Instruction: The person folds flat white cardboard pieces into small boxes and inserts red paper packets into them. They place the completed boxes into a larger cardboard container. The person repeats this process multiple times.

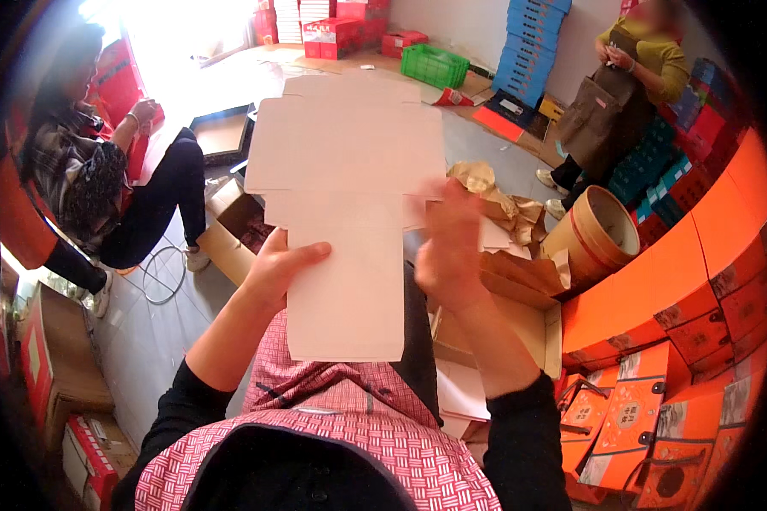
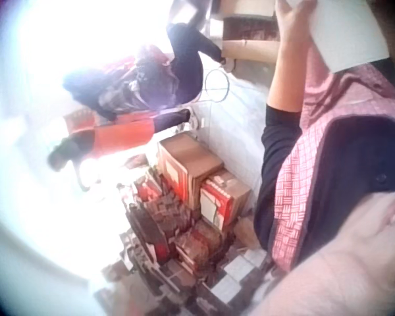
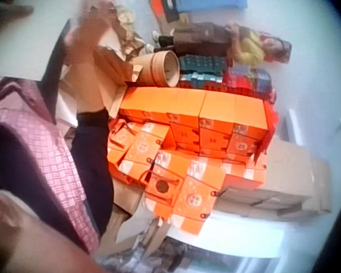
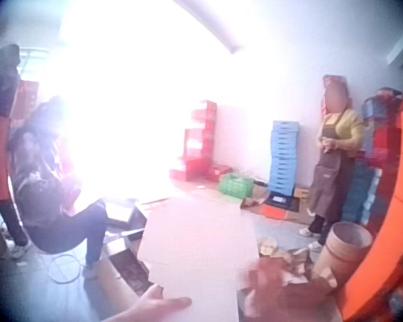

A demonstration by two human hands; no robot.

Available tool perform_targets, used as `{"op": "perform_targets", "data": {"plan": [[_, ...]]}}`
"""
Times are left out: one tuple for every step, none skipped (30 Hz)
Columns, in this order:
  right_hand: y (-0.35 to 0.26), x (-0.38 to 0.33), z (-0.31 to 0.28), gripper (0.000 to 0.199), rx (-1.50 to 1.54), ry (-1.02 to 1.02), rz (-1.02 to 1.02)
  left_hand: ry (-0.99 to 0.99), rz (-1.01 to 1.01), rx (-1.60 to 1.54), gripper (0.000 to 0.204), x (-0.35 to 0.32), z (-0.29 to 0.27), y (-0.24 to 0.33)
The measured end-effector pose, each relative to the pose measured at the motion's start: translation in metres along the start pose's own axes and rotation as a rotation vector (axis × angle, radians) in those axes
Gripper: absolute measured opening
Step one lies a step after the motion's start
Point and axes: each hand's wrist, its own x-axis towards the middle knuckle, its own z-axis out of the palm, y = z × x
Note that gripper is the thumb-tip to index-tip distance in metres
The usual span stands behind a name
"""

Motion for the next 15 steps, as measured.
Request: {"op": "perform_targets", "data": {"plan": [[-0.001,0.008,-0.006,0.061,0.222,0.163,0.247,-0.039,0.032,0.000,0.043,0.002,-0.002,0.003],[-0.005,0.016,-0.017,0.063,0.446,0.316,0.501,-0.073,0.055,-0.002,0.043,-0.001,-0.005,0.004],[0.006,0.028,-0.025,0.059,0.834,0.244,0.699,-0.108,0.078,-0.004,0.043,-0.003,-0.007,0.005],[0.026,0.041,-0.035,0.056,1.217,0.161,0.904,-0.134,0.066,0.009,0.043,-0.006,-0.009,0.004],[0.036,0.048,-0.036,0.053,1.616,0.070,1.102,-0.153,0.054,0.035,0.043,-0.006,-0.012,0.004],[0.034,0.053,-0.036,0.052,1.606,0.029,1.075,-0.190,0.047,0.054,0.043,-0.003,-0.012,0.004],[0.030,0.061,-0.032,0.050,1.597,-0.012,1.043,-0.174,0.061,0.138,0.042,0.000,-0.011,0.004],[0.025,0.068,-0.032,0.049,1.572,-0.049,1.011,-0.171,0.076,0.214,0.040,0.005,-0.007,0.003],[0.020,0.072,-0.034,0.051,1.570,-0.010,0.988,-0.170,0.092,0.288,0.038,0.010,-0.003,0.000],[0.014,0.070,-0.029,0.047,1.459,-0.046,1.076,-0.098,0.067,0.442,0.036,0.009,-0.011,-0.001],[0.012,0.075,-0.028,0.045,1.348,-0.070,1.065,-0.057,0.088,0.595,0.034,0.013,-0.016,0.004],[0.006,0.074,-0.016,0.043,1.226,-0.133,0.999,-0.028,0.217,0.367,0.022,0.008,-0.015,0.004],[0.003,0.080,-0.015,0.042,1.065,-0.188,0.916,-0.083,0.181,0.314,0.023,0.015,-0.043,-0.003],[0.005,0.083,-0.017,0.041,0.940,-0.225,0.851,-0.004,0.149,0.334,0.024,0.014,-0.025,0.007],[0.001,0.084,-0.013,0.040,0.981,-0.251,0.810,0.080,0.131,0.301,0.027,0.009,-0.038,0.005]]}}
